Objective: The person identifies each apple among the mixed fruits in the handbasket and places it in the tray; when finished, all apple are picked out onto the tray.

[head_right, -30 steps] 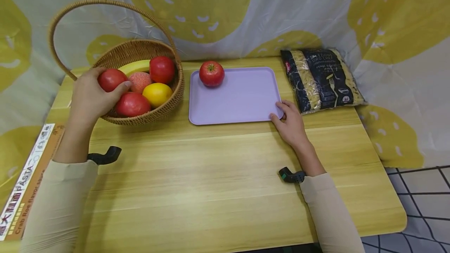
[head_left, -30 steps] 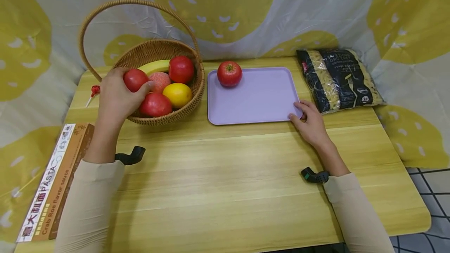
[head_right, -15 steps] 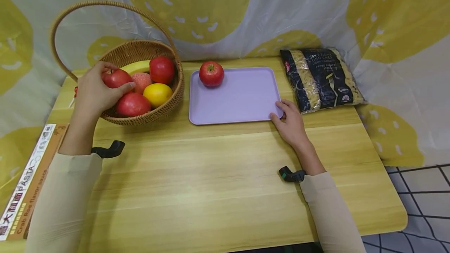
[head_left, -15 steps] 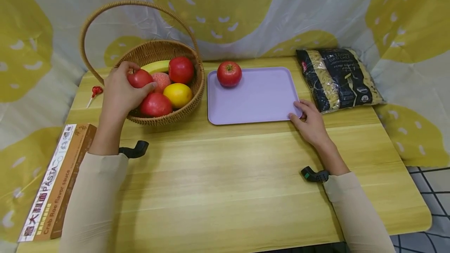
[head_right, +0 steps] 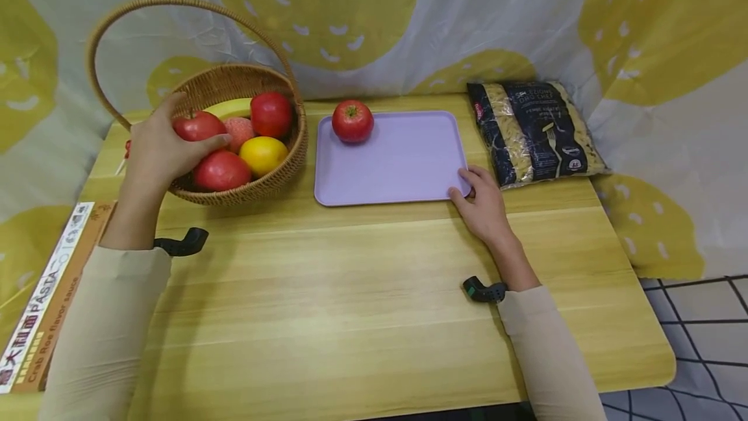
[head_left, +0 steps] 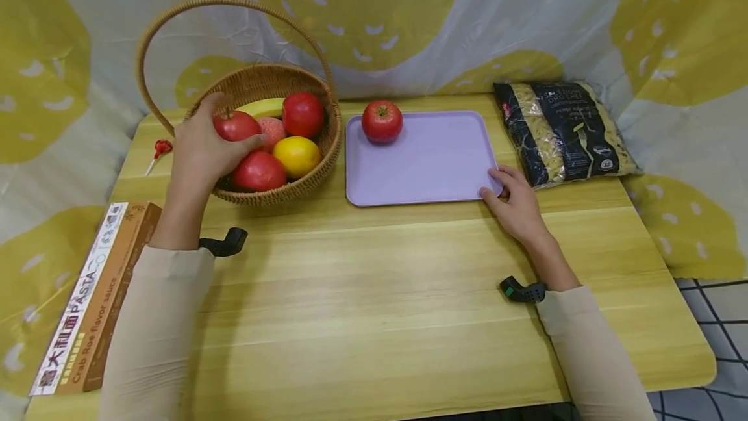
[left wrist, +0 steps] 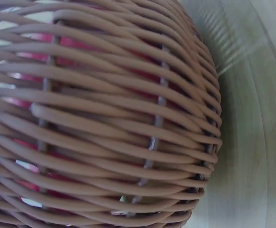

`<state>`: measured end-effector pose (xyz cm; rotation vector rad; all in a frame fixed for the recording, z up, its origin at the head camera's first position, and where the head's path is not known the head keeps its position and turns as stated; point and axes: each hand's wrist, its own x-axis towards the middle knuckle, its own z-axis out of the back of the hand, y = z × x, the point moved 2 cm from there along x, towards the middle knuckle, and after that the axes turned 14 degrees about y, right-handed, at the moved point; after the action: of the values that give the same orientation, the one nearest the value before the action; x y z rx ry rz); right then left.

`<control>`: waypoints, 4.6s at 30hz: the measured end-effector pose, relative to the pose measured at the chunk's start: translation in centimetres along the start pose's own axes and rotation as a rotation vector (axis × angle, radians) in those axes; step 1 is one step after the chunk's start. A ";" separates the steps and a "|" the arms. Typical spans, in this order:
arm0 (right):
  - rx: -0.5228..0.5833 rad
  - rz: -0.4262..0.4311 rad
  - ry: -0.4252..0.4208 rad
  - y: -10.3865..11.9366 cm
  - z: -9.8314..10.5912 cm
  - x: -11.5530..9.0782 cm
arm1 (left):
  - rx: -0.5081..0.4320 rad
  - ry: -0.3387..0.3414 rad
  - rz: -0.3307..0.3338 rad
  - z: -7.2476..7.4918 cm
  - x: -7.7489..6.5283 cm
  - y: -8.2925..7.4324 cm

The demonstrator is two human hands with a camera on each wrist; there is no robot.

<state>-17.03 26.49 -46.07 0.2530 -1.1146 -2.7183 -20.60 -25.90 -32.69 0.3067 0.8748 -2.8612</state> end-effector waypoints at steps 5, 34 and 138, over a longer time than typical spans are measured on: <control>0.003 -0.004 0.004 0.0 -0.1 -0.1 | -0.035 -0.019 0.025 0.0 -0.2 -0.2; 0.010 0.006 -0.006 0.2 0.0 -0.3 | -0.224 -0.111 -0.290 -3.5 -3.3 -7.7; 0.002 0.000 -0.002 -0.1 -0.1 0.1 | -0.105 0.385 -0.444 -18.4 1.6 -20.0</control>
<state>-17.13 26.51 -46.24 0.2506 -1.1171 -2.7179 -23.02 0.81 -37.24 0.7568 1.3000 -3.1940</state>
